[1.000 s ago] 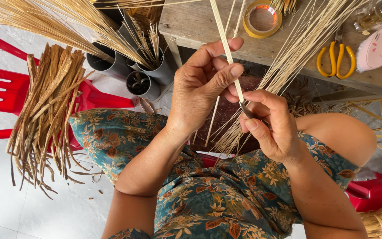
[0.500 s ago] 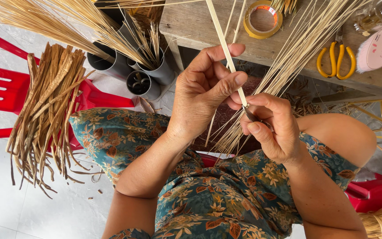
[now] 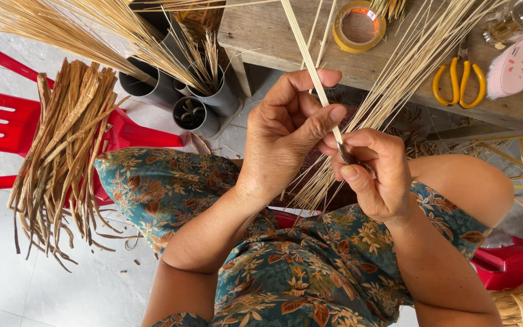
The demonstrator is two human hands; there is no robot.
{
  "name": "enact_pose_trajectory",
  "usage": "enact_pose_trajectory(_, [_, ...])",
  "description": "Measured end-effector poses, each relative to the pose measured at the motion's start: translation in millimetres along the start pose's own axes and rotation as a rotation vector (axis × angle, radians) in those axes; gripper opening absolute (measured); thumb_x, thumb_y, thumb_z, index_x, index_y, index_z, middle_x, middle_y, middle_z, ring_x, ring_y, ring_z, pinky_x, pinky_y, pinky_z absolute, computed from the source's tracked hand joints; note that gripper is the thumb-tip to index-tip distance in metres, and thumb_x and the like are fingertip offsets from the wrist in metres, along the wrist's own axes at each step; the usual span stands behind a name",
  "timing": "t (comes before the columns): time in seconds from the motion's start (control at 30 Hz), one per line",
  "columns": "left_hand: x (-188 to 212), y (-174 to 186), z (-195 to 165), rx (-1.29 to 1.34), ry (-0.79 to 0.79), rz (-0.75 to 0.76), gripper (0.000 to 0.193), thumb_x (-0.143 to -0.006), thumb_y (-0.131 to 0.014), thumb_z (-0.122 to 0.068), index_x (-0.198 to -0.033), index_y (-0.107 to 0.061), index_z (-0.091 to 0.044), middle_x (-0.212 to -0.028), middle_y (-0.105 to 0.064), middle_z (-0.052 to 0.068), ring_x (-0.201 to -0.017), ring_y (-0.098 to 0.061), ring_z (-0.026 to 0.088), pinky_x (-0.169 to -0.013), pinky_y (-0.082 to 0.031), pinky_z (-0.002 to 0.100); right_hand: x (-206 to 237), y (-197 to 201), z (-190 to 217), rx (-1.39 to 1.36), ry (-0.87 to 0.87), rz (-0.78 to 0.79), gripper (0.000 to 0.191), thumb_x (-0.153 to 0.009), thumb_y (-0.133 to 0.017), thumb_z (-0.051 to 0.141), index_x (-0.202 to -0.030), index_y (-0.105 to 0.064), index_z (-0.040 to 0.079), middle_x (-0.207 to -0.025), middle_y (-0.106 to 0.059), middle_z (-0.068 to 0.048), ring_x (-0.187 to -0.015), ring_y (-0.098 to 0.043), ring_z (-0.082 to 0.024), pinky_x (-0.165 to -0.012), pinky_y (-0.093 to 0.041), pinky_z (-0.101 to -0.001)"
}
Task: The person sits on a low stool and uses a small knife to split and peel thin strips from bamboo sticks, drawing each stick against the blade to shave off slivers, then sets finished strips aside and reaches for the next stick.
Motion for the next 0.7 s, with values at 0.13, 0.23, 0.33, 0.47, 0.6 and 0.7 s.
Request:
enact_pose_trajectory(0.13, [1.3,0.8,-1.8,-0.019,0.020,0.034,0.038,-0.109,-0.066,-0.005,-0.145,-0.055,0.001,-0.085,-0.064,0.000,-0.075,-0.064,0.004,-0.074,-0.057,0.022,3.0,0.8,-0.2,-0.031,-0.007,-0.027,0.039,-0.113,-0.054,0.016,-0.146,-0.036,0.004,-0.122,-0.061,-0.016,-0.077,-0.058,-0.010,-0.071,-0.054,-0.0253])
enact_pose_trajectory(0.23, [3.3,2.1,-3.8,-0.011,0.058,0.020,0.035,-0.112,-0.059,-0.014,-0.144,-0.057,0.000,-0.087,-0.066,0.000,-0.075,-0.064,0.004,-0.074,-0.056,0.021,3.9,2.4,1.0,-0.036,0.001,-0.018,0.039,-0.113,-0.054,0.016,-0.145,-0.036,0.004,-0.115,-0.061,-0.013,-0.079,-0.058,-0.010,-0.072,-0.055,-0.0260])
enact_pose_trajectory(0.33, [3.1,1.5,-5.6,-0.028,0.071,0.031,0.031,-0.113,-0.060,-0.016,-0.138,-0.062,0.003,-0.087,-0.068,0.000,-0.079,-0.063,0.005,-0.074,-0.056,0.022,3.2,5.1,2.1,0.004,-0.014,0.034,0.040,-0.111,-0.054,0.015,-0.144,-0.035,0.002,-0.111,-0.061,-0.011,-0.079,-0.059,-0.010,-0.069,-0.054,-0.0254])
enact_pose_trajectory(0.47, [5.6,-0.8,-7.6,-0.106,0.128,0.051,0.028,-0.110,-0.060,-0.015,-0.133,-0.064,0.001,-0.092,-0.070,0.000,-0.076,-0.064,0.004,-0.069,-0.055,0.020,4.3,4.7,1.1,-0.024,-0.021,0.030,0.041,-0.112,-0.054,0.015,-0.145,-0.034,0.002,-0.113,-0.063,-0.012,-0.081,-0.060,-0.010,-0.082,-0.058,-0.0299])
enact_pose_trajectory(0.6, [6.1,-2.4,-8.1,-0.145,0.163,0.078,0.027,-0.106,-0.060,-0.015,-0.127,-0.065,0.003,-0.107,-0.071,-0.001,-0.073,-0.064,0.005,-0.066,-0.056,0.021,5.9,4.8,-2.7,-0.003,-0.056,0.025,0.039,-0.110,-0.054,0.012,-0.143,-0.034,0.001,-0.116,-0.064,-0.015,-0.095,-0.063,-0.014,-0.090,-0.058,-0.0312])
enact_pose_trajectory(0.7, [9.8,0.1,-10.0,-0.186,0.145,0.114,0.032,-0.110,-0.057,-0.019,-0.134,-0.063,0.000,-0.101,-0.068,0.000,-0.076,-0.063,0.004,-0.069,-0.057,0.020,4.4,7.1,-3.0,0.094,0.000,0.006,0.040,-0.110,-0.055,0.012,-0.142,-0.034,0.002,-0.113,-0.063,-0.013,-0.091,-0.063,-0.012,-0.081,-0.058,-0.0270])
Point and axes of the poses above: each hand's wrist, its own x-axis away from the middle knuckle, its own y-axis out of the back of the hand, z = x × y, the point moved 2 cm from there along -x, towards the middle knuckle
